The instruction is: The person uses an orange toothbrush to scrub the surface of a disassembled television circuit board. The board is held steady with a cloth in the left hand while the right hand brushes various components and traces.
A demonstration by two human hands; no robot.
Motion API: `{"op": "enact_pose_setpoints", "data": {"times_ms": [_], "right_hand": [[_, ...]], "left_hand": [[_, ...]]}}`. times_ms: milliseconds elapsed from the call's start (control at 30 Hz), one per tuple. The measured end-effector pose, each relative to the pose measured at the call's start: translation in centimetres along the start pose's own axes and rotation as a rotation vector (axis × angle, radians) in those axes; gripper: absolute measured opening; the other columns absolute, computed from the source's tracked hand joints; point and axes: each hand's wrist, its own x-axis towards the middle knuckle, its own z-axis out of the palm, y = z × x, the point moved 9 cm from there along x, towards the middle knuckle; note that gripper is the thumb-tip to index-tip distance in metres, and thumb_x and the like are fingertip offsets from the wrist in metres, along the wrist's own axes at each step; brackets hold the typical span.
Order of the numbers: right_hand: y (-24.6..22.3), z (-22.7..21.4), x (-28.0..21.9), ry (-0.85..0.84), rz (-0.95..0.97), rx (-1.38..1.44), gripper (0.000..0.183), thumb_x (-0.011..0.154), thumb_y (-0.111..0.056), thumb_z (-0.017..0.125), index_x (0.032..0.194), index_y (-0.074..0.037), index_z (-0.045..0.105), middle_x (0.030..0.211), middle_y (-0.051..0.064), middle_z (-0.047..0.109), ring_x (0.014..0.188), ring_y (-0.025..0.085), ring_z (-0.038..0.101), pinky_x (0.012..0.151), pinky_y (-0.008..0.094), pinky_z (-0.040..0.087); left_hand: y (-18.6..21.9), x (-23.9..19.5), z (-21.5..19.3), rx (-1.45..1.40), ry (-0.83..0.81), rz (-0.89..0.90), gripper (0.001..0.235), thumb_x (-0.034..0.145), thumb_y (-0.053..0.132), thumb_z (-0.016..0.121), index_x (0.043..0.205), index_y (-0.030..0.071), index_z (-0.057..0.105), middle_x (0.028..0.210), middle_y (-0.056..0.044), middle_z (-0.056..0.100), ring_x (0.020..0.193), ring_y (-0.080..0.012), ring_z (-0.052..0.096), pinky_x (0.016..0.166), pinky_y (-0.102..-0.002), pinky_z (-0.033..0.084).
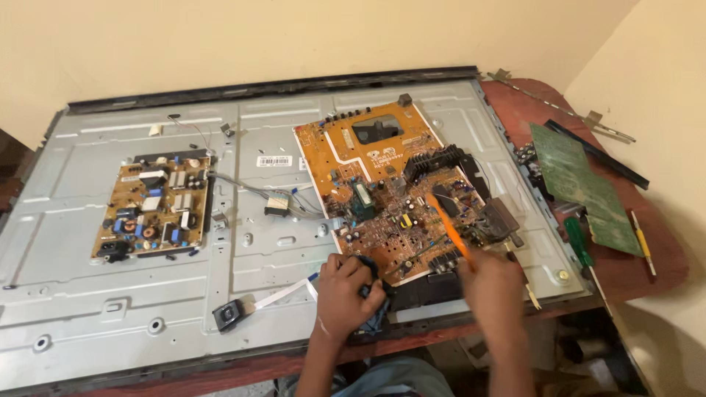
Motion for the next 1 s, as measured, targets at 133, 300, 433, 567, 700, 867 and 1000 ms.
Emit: {"op": "enact_pose_setpoints", "data": {"times_ms": [133,300,433,567,700,867,1000], "right_hand": [[-3.4,0.9,0.4,-0.014,-0.039,0.017,0.014,0.084,-0.013,0.071,0.088,0.001,0.07,0.085,0.025,0.07,0.074,0.044,0.068,0.067,0.051,0.054],[-5.3,2.7,-1.7,-0.134,-0.081,0.127,0.011,0.086,-0.007,0.065,0.092,0.001,0.069,0.083,0.022,0.069,0.072,0.04,0.07,0.067,0.049,0.054],[-6.4,4.0,-2.6,-0.221,-0.142,0.154,0.017,0.086,-0.01,0.067,0.1,-0.001,0.071,0.083,0.021,0.069,0.076,0.041,0.069,0.068,0.05,0.054],[-4.6,1.8,-3.6,-0.213,-0.195,0.215,0.021,0.084,-0.015,0.07,0.102,-0.003,0.072,0.092,0.019,0.071,0.08,0.04,0.07,0.068,0.048,0.055],[2.3,0.3,-5.8,-0.271,0.014,0.035,0.029,0.078,-0.025,0.076,0.106,-0.017,0.079,0.089,0.013,0.076,0.081,0.036,0.073,0.073,0.045,0.057],[8.9,-1.6,-7.1,-0.296,0.347,-0.021,0.031,0.084,-0.031,0.08,0.113,-0.019,0.079,0.089,0.017,0.078,0.083,0.035,0.077,0.074,0.042,0.06],[8.2,-3.2,-5.5,-0.234,0.396,-0.092,0.037,0.079,-0.029,0.08,0.114,-0.017,0.078,0.091,0.018,0.078,0.085,0.036,0.077,0.077,0.043,0.06]], "left_hand": [[0.2,0.3,-0.1,-0.01,0.006,0.004,0.02,0.073,0.025,0.074,0.069,0.009,0.062,0.081,-0.007,0.06,0.09,-0.0347,0.055,0.077,-0.047,0.043],[0.1,0.1,0.0,-0.007,-0.001,-0.001,0.022,0.074,0.026,0.074,0.068,0.009,0.061,0.08,-0.007,0.059,0.089,-0.0346,0.055,0.076,-0.047,0.042],[-0.2,0.1,0.2,-0.007,-0.016,-0.005,0.021,0.074,0.026,0.074,0.068,0.01,0.062,0.079,-0.007,0.06,0.089,-0.0344,0.055,0.075,-0.047,0.042],[0.0,0.0,0.2,-0.007,-0.008,0.001,0.022,0.073,0.027,0.074,0.069,0.009,0.062,0.081,-0.008,0.06,0.089,-0.035,0.054,0.074,-0.047,0.042],[-0.1,0.1,0.1,0.0,-0.015,-0.01,0.023,0.074,0.028,0.075,0.069,0.009,0.063,0.081,-0.008,0.061,0.087,-0.035,0.054,0.073,-0.048,0.042],[0.0,-0.2,0.2,0.006,0.002,0.005,0.021,0.075,0.027,0.073,0.069,0.01,0.062,0.082,-0.007,0.061,0.091,-0.0346,0.055,0.075,-0.048,0.042],[0.0,0.1,-0.2,-0.007,0.007,0.01,0.021,0.074,0.027,0.074,0.072,0.009,0.064,0.082,-0.008,0.061,0.088,-0.0344,0.054,0.075,-0.048,0.042]]}}
